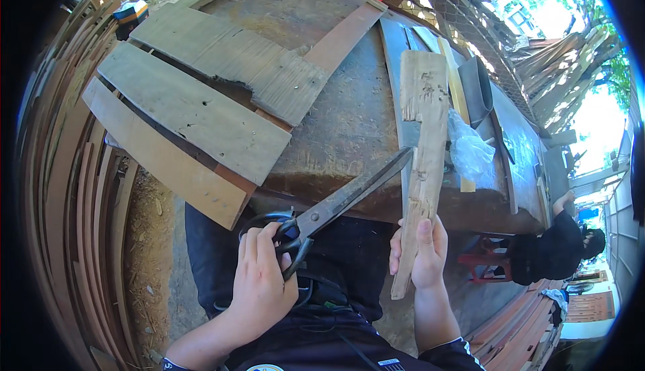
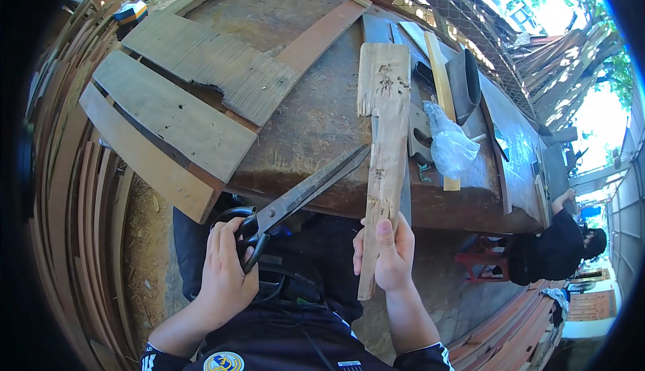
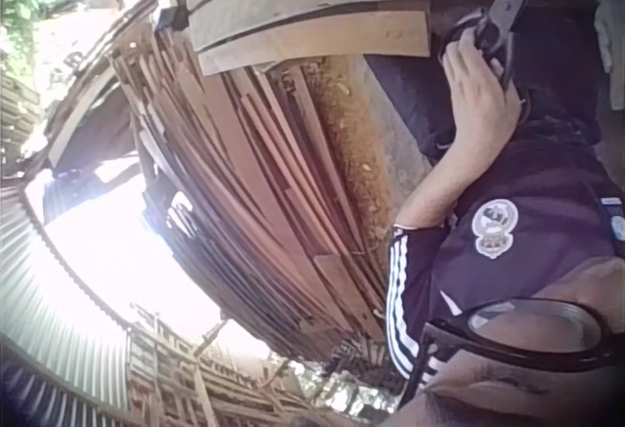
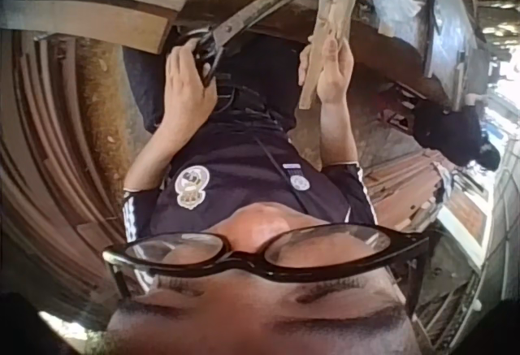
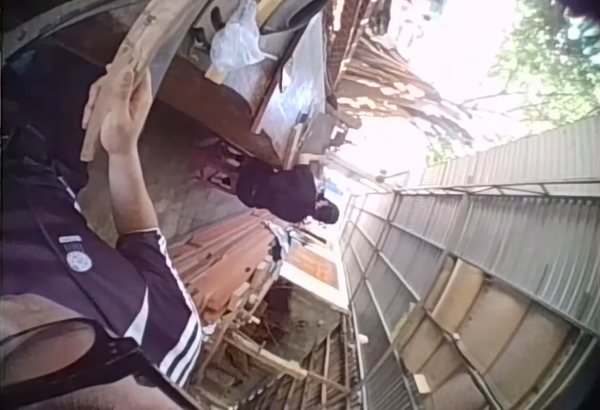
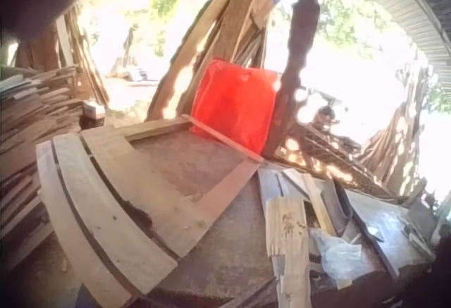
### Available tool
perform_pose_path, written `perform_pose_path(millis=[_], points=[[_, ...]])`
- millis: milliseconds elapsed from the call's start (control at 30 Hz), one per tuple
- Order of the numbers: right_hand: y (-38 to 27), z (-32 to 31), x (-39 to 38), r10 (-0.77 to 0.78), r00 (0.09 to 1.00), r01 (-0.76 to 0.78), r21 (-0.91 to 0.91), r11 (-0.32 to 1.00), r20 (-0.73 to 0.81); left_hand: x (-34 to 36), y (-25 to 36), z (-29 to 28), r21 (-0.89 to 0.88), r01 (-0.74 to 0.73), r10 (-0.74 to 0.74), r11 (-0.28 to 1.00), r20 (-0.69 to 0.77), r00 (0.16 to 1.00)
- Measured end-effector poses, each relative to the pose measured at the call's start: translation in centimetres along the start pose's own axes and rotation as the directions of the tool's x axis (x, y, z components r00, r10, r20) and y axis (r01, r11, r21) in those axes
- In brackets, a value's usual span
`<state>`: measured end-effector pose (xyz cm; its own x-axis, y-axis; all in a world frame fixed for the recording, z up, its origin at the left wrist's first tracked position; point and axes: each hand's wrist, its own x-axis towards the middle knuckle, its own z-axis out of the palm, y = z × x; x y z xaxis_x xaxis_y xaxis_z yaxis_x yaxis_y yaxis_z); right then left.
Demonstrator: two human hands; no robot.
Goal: Trim and mark a piece of wood using large shears at a workbench.
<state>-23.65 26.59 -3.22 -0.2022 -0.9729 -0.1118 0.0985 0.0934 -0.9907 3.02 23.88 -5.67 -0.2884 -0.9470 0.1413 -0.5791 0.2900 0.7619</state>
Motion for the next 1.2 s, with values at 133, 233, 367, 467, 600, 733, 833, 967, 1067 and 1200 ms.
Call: perform_pose_path(millis=[133, 233, 367, 467, 600, 733, 833, 967, 1067, 1200], points=[[0.1, 0.6, 0.1, 0.012, 1.000, -0.013, 0.029, 1.000, 0.014, -0.2, 0.4, -0.5, -0.006, 0.036, -0.036, 0.999, -0.035, 0.999], [0.1, 1.0, 0.3, 0.009, 1.000, -0.010, 0.032, 0.999, 0.027, -0.5, 0.4, -0.7, -0.017, 0.036, -0.037, 0.999, -0.072, 0.997], [0.2, 1.4, 0.6, 0.002, 0.999, -0.003, 0.019, 1.000, 0.033, -0.9, 0.1, -0.9, -0.045, 0.049, -0.052, 0.998, -0.067, 0.996], [0.3, 1.7, 0.7, 0.002, 1.000, -0.003, 0.031, 1.000, 0.031, -1.4, 0.0, -1.3, -0.033, 0.040, -0.042, 0.999, -0.091, 0.995], [0.5, 1.8, 1.3, -0.003, 1.000, 0.002, 0.044, 0.999, 0.019, -1.8, 0.1, -2.5, -0.007, -0.003, 0.002, 1.000, -0.144, 0.990], [0.8, 2.2, 2.3, 0.020, 0.999, -0.022, 0.039, 0.999, 0.029, -1.1, -0.3, -4.2, 0.187, -0.056, 0.097, 0.981, -0.221, 0.970], [0.9, 2.9, 2.9, 0.051, 0.998, -0.053, 0.033, 0.998, 0.035, -0.1, -1.0, -5.2, 0.289, -0.034, 0.115, 0.957, -0.268, 0.956], [0.9, 3.8, 3.9, 0.059, 0.998, -0.059, -0.002, 0.998, 0.038, 1.3, -2.6, -6.5, 0.292, 0.071, 0.016, 0.954, -0.285, 0.958], [0.9, 4.3, 5.0, 0.029, 0.999, -0.027, -0.063, 0.998, 0.026, 2.0, -3.8, -7.9, 0.289, 0.148, -0.039, 0.946, -0.352, 0.935], [0.5, 5.5, 7.0, -0.021, 0.999, 0.016, -0.161, 0.987, -0.030, 5.5, -4.4, -9.9, 0.182, 0.248, -0.122, 0.952, -0.517, 0.847]])
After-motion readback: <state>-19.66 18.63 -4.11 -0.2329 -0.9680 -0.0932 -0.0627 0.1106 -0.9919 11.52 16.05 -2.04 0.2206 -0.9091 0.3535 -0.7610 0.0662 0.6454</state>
